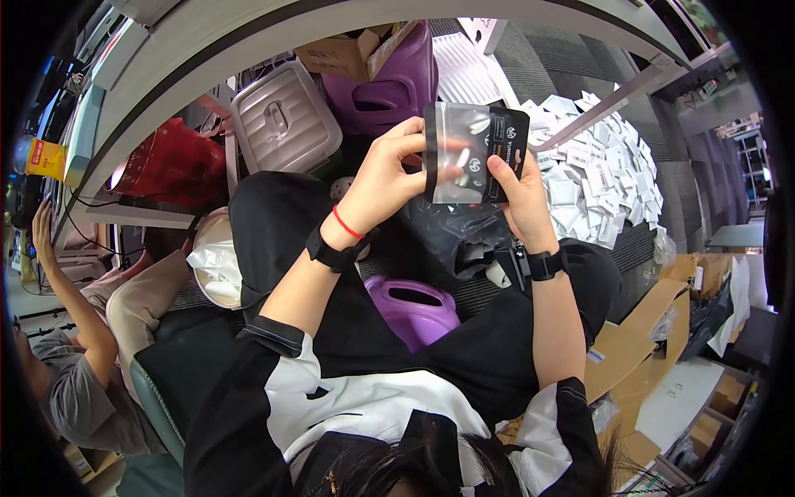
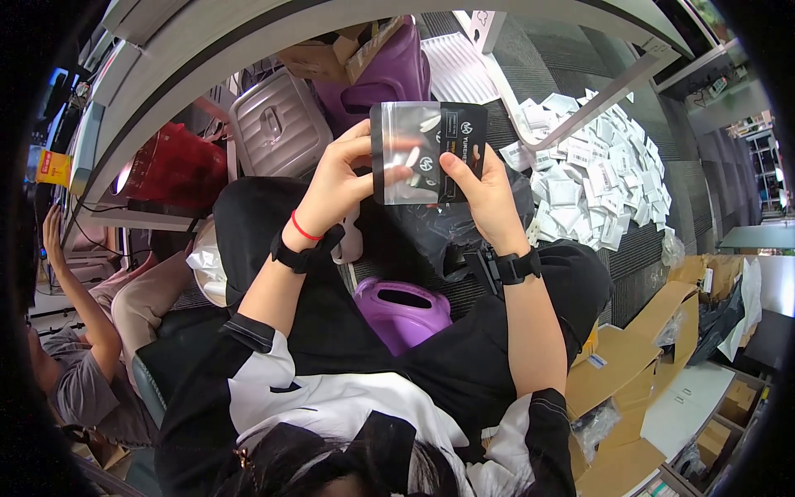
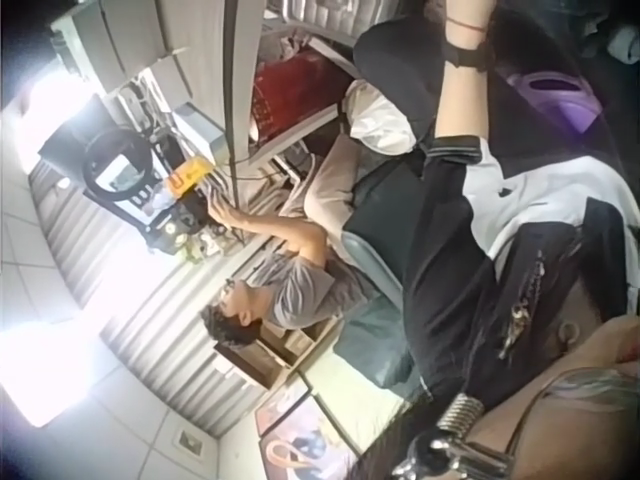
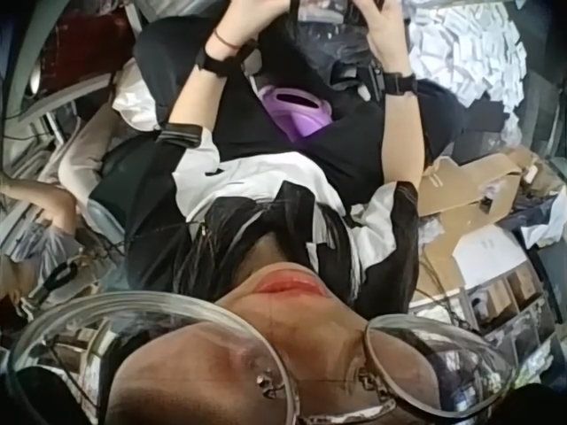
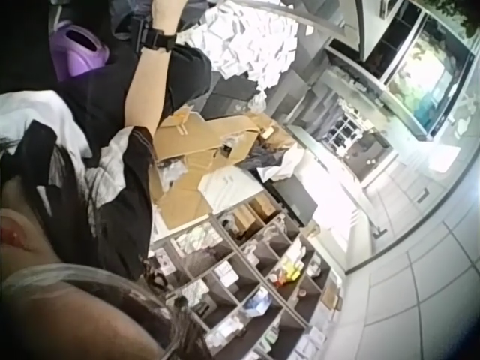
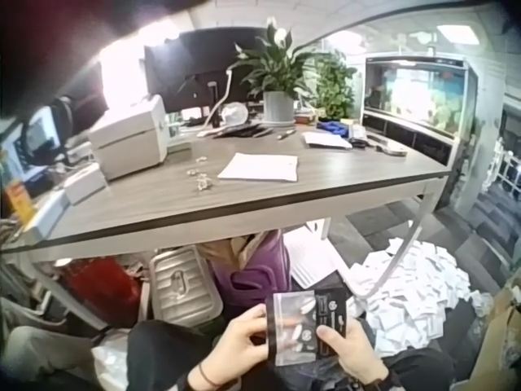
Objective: The person sorts small metal components by hand and then inserts them into a black plastic pouch.
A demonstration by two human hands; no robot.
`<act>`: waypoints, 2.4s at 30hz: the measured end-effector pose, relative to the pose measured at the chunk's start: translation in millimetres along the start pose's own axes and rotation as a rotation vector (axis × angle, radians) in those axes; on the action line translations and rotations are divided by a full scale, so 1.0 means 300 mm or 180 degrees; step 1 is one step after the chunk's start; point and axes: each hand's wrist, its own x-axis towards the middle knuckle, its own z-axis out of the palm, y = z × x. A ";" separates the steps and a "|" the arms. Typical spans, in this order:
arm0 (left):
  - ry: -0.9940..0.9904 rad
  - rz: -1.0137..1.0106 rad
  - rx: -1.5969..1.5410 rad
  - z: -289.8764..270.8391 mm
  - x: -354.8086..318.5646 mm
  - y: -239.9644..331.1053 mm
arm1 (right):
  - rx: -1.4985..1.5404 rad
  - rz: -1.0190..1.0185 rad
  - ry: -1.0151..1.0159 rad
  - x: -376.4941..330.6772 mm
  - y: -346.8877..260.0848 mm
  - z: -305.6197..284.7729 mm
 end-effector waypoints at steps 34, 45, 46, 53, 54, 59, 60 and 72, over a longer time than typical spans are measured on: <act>0.0447 -0.0119 -0.1212 0.071 0.010 -0.062 | 0.0309 0.0267 0.0160 -0.024 -0.019 -0.025; 0.0397 -0.0133 -0.0615 0.064 0.015 -0.084 | 0.0345 0.0241 0.0135 -0.037 -0.012 -0.043; 0.0451 -0.0022 -0.0806 0.068 0.016 -0.094 | 0.0346 0.0237 0.0134 -0.038 -0.013 -0.040; 0.0648 0.0068 -0.1127 0.077 0.018 -0.078 | 0.0438 0.0127 0.0205 -0.037 -0.008 -0.054; 0.0691 0.0169 -0.0966 0.065 0.018 -0.064 | 0.0496 0.0061 0.0307 -0.036 -0.006 -0.057; 0.1404 -0.0005 -0.1876 0.040 0.027 -0.047 | 0.0541 0.0006 0.0481 -0.035 -0.020 -0.071; 0.1454 -0.0112 -0.1892 0.040 0.020 -0.056 | 0.0481 0.0059 0.0347 -0.037 -0.011 -0.071; 0.0625 -0.0443 -0.1093 0.064 0.021 -0.025 | 0.0294 0.0149 0.0247 -0.048 -0.012 -0.047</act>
